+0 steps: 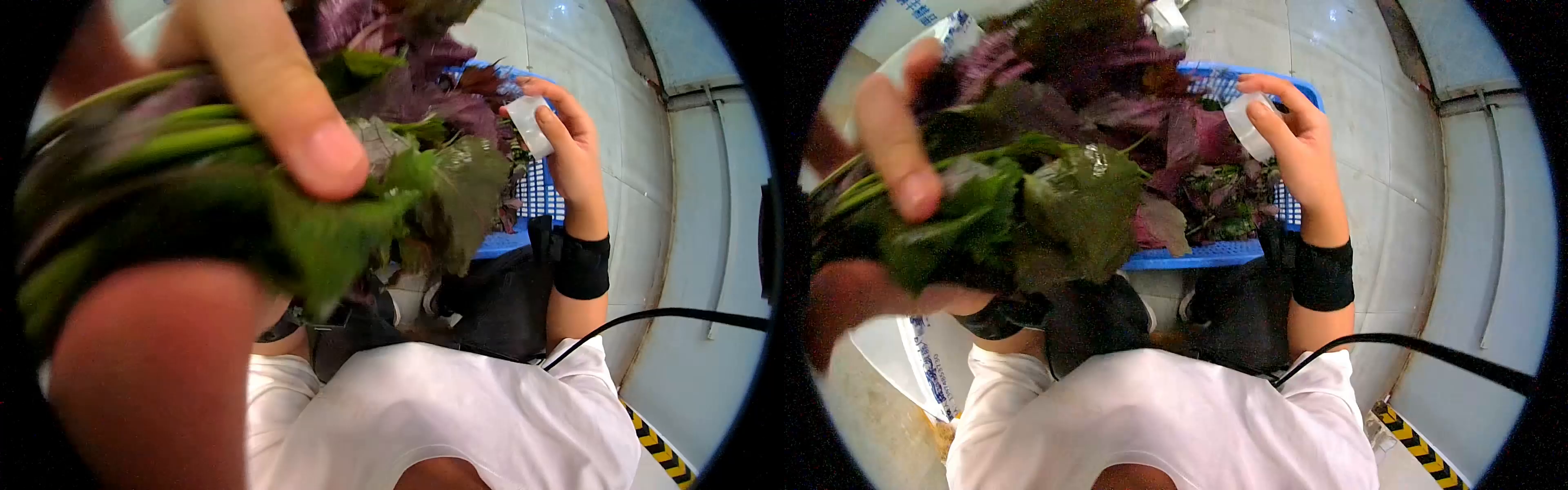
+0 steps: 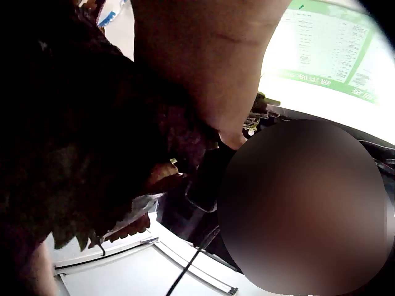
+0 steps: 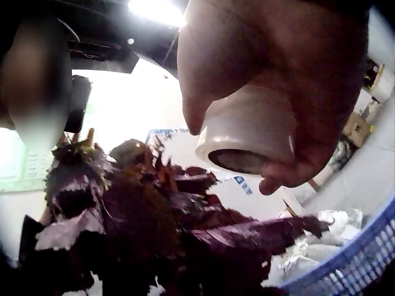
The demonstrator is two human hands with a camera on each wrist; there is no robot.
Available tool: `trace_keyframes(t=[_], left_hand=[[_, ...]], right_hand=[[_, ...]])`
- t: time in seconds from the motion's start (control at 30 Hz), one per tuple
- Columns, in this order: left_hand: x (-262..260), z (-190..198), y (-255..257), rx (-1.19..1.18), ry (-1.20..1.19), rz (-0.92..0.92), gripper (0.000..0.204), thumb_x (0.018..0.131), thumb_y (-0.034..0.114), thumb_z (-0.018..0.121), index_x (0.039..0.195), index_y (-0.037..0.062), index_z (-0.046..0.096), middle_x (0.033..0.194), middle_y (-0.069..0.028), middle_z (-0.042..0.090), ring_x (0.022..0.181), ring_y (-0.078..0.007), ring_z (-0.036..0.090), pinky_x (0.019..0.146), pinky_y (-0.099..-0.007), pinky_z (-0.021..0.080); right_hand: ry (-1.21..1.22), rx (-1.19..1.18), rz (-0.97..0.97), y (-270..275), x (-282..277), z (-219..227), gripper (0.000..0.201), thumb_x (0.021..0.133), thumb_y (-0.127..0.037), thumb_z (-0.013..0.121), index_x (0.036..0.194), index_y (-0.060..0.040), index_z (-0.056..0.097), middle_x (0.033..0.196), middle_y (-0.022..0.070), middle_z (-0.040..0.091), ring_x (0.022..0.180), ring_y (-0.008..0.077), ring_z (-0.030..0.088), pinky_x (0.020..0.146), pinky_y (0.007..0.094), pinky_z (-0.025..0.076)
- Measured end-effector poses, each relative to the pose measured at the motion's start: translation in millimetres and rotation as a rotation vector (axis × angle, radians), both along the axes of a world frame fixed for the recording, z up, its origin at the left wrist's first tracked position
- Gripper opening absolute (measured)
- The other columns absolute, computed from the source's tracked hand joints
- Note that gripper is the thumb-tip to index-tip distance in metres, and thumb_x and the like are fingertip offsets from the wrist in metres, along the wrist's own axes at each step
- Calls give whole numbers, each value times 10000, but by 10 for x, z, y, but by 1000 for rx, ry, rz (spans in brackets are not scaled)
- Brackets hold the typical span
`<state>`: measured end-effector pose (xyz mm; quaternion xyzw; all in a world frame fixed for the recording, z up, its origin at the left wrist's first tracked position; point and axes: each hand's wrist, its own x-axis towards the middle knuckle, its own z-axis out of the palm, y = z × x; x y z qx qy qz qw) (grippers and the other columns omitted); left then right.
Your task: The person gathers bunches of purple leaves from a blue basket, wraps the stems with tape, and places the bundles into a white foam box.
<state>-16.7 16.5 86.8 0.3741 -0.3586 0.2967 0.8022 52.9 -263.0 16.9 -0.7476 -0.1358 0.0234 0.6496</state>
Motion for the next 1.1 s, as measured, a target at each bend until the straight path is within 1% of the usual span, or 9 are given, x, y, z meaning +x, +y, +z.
trace_keyframes(t=[0.1, 0.17, 0.33, 0.47, 0.53, 0.57, 0.63, 0.93, 1.1], left_hand=[[42, -98, 46, 200, 216, 114, 486, 978, 287, 744, 1314, 1, 543, 834, 2, 566, 1049, -236, 603, 1011, -412, 493], [252, -281, -106, 287, 454, 193, 325, 995, 220, 727, 1196, -16, 630, 927, -38, 677, 752, -123, 645, 767, -319, 551], [434, -650, -340, 397, 706, 189, 379, 920, 289, 826, 1059, 0, 625, 900, 15, 620, 799, -65, 563, 714, -251, 475], [476, -788, -364, 524, 652, 73, 512, 936, 459, 772, 1053, 16, 546, 893, 7, 537, 842, -90, 528, 746, -288, 463], [495, -848, -365, 540, 438, 93, 638, 992, 654, 555, 1108, 30, 494, 889, -8, 502, 829, -110, 492, 757, -300, 443], [492, -881, -376, 538, 438, 100, 638, 992, 654, 555, 1108, 30, 494, 889, -8, 502, 829, -110, 492, 757, -300, 443], [442, -823, -450, 397, 544, 19, 769, 986, 779, 316, 1114, 37, 473, 861, -10, 470, 801, -123, 462, 760, -288, 415], [399, -671, -507, 413, 656, 83, 662, 1109, 590, 224, 1131, 22, 564, 914, -37, 579, 888, -148, 524, 867, -309, 443], [465, -723, -436, 601, 606, -58, 735, 1113, 585, 205, 1230, -28, 594, 1220, -124, 623, 1191, -188, 515, 1105, -333, 381]], right_hand=[[-214, 131, 74, 7, -210, 328, 276, 914, -119, 690, 1170, -16, 692, 1355, 153, 609, 1150, 223, 658, 1008, 347, 485], [-342, 137, 205, 137, -256, 540, 285, 859, -98, 712, 1130, -9, 712, 1367, 176, 585, 1145, 261, 662, 999, 375, 491], [-453, -199, 278, 463, -363, 1008, 232, 826, -64, 727, 1050, -4, 732, 1367, 179, 566, 1160, 284, 635, 950, 364, 501], [-387, -275, 194, 554, -367, 938, 236, 808, -61, 751, 1041, -31, 736, 1196, 95, 602, 1105, 225, 616, 903, 318, 489], [-324, -252, 143, 595, -362, 893, 244, 808, -105, 780, 1044, -53, 747, 1131, 86, 601, 1050, 220, 643, 882, 322, 506], [-298, -291, 122, 605, -358, 876, 231, 808, -107, 782, 1030, -54, 743, 1104, 84, 605, 1035, 211, 645, 874, 314, 509], [-270, -331, 109, 635, -331, 822, 219, 808, -109, 784, 1016, -54, 738, 1077, 82, 608, 1020, 202, 646, 866, 306, 512], [-279, -205, -58, 806, -263, 592, 454, 757, -185, 837, 1104, 6, 616, 1016, 144, 697, 907, 278, 719, 819, 368, 556], [-295, -302, -173, 836, -272, 559, 455, 738, -260, 875, 1017, -13, 613, 953, 145, 692, 883, 287, 717, 790, 368, 557]])
